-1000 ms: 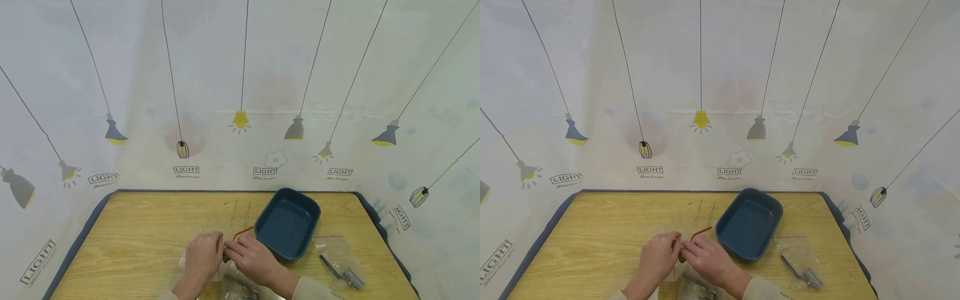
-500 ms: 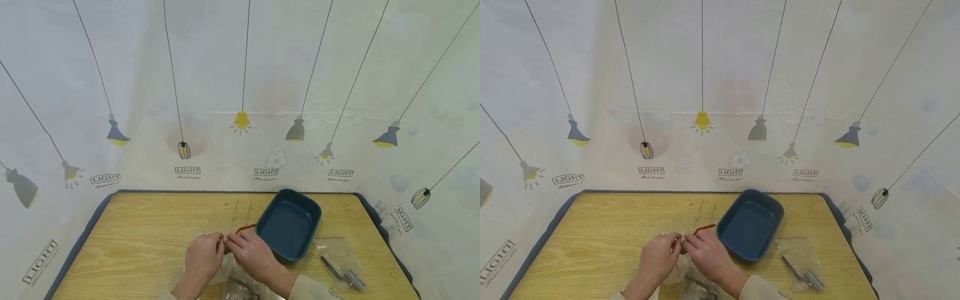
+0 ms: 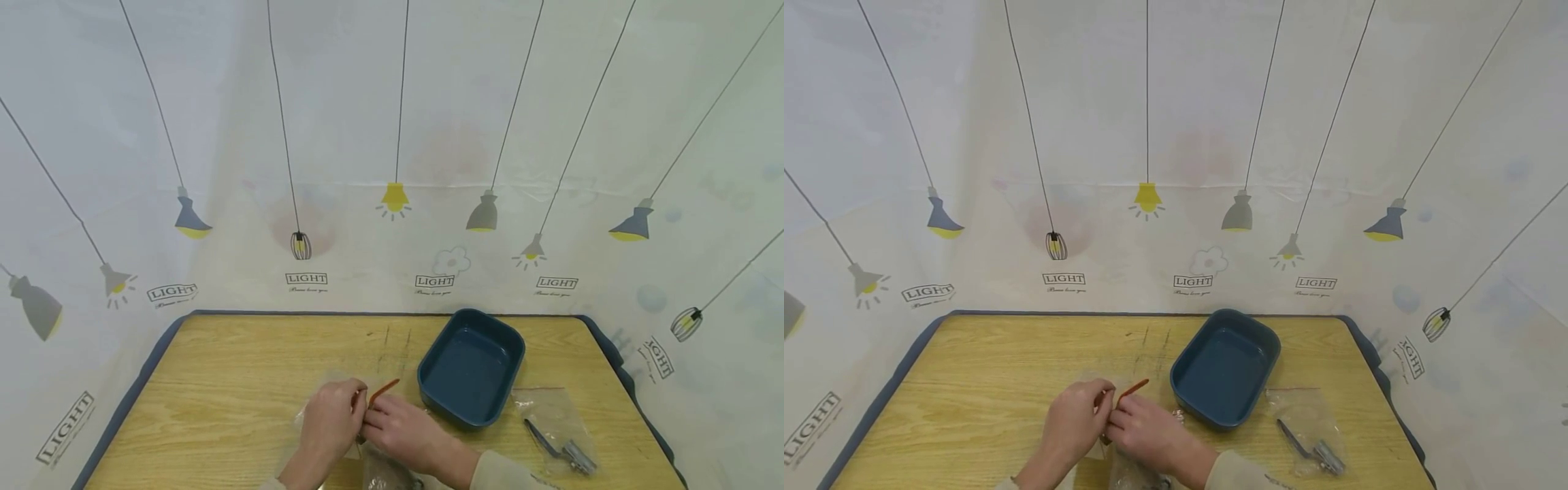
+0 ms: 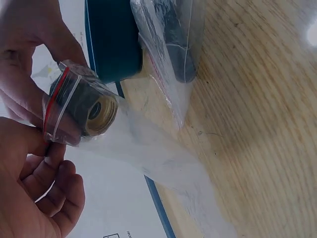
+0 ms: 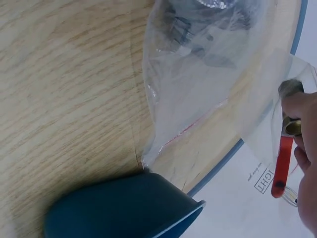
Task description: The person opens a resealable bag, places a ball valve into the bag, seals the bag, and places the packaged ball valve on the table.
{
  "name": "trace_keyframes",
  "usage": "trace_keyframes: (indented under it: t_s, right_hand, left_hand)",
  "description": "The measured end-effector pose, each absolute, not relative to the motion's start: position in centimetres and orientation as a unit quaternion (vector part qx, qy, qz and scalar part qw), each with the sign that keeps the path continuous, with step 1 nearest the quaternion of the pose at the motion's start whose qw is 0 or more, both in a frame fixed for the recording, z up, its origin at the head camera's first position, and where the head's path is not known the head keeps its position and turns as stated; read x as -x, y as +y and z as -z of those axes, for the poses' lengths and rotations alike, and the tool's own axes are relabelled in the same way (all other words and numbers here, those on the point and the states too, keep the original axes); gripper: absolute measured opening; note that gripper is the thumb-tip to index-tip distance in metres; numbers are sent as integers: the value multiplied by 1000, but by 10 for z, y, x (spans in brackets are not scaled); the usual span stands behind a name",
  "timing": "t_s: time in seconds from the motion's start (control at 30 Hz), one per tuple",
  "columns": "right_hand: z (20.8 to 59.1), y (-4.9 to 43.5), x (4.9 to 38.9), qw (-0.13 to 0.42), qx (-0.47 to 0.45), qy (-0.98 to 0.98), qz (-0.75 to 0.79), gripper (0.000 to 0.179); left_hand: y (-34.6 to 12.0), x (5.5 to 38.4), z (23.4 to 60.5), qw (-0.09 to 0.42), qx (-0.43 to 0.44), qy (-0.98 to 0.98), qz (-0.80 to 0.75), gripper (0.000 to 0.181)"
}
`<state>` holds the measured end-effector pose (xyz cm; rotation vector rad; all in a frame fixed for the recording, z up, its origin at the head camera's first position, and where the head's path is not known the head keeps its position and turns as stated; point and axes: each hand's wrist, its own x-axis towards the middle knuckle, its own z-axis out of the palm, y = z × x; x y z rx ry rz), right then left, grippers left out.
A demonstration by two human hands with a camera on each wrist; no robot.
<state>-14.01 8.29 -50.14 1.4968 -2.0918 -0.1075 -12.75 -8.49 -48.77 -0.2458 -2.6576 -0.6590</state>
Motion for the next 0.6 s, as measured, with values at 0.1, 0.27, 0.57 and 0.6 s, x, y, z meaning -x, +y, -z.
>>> trace_keyframes:
  t_s: [0.1,0.27,0.57,0.6]
  right_hand:
    - [501,81,141,264,-536,-801,25,16]
    - [502,80,144,265,-530,-806,10,18]
    - [510,80,149,284,-600,-747,-18,23]
    - [510,80,150,285,-606,-743,-21,23]
  left_hand:
    - [-87,128,487,179,87,-950,242,5]
    - [-88,128,486,155,77,-948,266,7]
    - [-87,127,481,140,64,-941,300,8]
    - [-87,128,481,137,62,-941,304,8]
